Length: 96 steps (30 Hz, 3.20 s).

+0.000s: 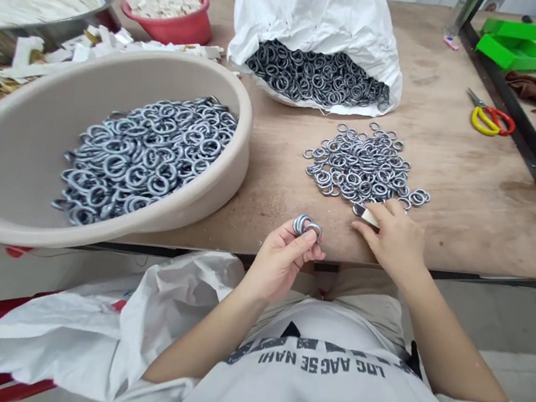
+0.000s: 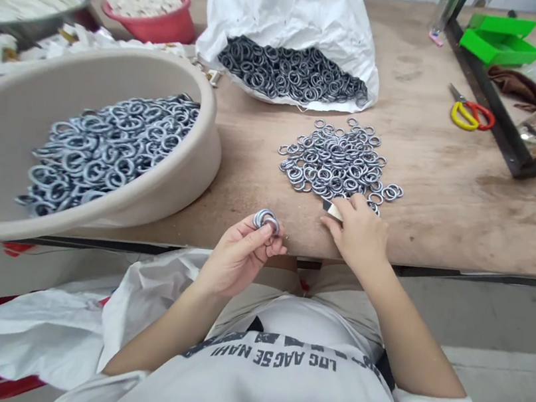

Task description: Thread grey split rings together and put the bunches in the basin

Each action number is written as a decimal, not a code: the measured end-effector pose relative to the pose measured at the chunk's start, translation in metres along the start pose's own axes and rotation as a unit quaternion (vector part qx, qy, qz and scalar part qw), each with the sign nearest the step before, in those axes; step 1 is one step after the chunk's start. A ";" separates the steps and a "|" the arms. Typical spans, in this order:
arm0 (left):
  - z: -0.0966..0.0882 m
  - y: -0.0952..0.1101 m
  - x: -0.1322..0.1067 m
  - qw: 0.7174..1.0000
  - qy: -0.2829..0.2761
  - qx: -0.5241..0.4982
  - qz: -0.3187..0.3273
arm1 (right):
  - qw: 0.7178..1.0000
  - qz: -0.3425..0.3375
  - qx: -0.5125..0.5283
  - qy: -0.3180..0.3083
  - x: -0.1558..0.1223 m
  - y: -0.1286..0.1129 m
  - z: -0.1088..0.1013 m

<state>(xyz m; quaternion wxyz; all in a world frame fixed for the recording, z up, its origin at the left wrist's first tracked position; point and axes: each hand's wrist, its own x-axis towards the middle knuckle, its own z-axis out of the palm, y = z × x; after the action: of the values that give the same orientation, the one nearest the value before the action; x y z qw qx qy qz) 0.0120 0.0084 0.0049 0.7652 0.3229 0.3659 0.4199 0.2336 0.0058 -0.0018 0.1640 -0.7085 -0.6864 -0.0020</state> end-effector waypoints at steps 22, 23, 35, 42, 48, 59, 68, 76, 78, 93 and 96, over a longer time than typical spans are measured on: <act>0.003 -0.009 0.006 0.995 -0.091 0.051 0.000 | 0.851 -0.051 0.519 -0.061 -0.010 -0.036 0.002; 0.003 -0.010 0.006 0.994 -0.088 0.059 0.019 | 0.841 -0.033 0.535 -0.073 -0.011 -0.038 0.002; -0.003 -0.016 0.009 0.985 -0.009 0.120 0.127 | 0.952 -0.102 0.289 -0.001 -0.033 -0.049 -0.014; -0.003 -0.018 0.001 0.981 -0.032 0.128 0.139 | 0.953 -0.083 0.290 -0.029 -0.026 -0.045 -0.008; -0.004 -0.015 -0.003 0.991 -0.010 0.055 0.121 | 0.975 0.016 0.222 -0.005 0.013 -0.025 -0.001; -0.022 -0.001 0.002 0.981 0.119 -0.028 0.149 | 0.988 -0.093 -0.079 -0.095 0.103 -0.070 0.008; -0.021 0.000 0.021 0.968 0.101 0.078 0.216 | 0.922 -0.031 0.372 -0.098 0.061 -0.044 -0.008; -0.008 0.000 0.024 0.976 0.061 0.121 0.169 | 0.854 0.045 0.506 -0.113 0.021 -0.043 0.002; -0.009 0.000 0.024 0.986 0.073 0.061 0.137 | 0.934 0.038 0.349 -0.062 0.023 -0.033 0.008; 0.012 -0.003 0.006 0.999 0.027 -0.017 0.001 | 0.813 -0.046 0.568 -0.121 0.014 -0.061 -0.005; 0.011 -0.002 0.007 0.998 0.054 -0.030 -0.007 | 0.833 -0.038 0.544 -0.099 0.013 -0.063 0.002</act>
<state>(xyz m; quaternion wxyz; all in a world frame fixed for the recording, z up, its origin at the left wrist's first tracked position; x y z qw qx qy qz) 0.0242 0.0114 0.0068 0.7567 0.2738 0.3959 0.4424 0.1723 0.0194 0.0135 0.4540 -0.4752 -0.6154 0.4353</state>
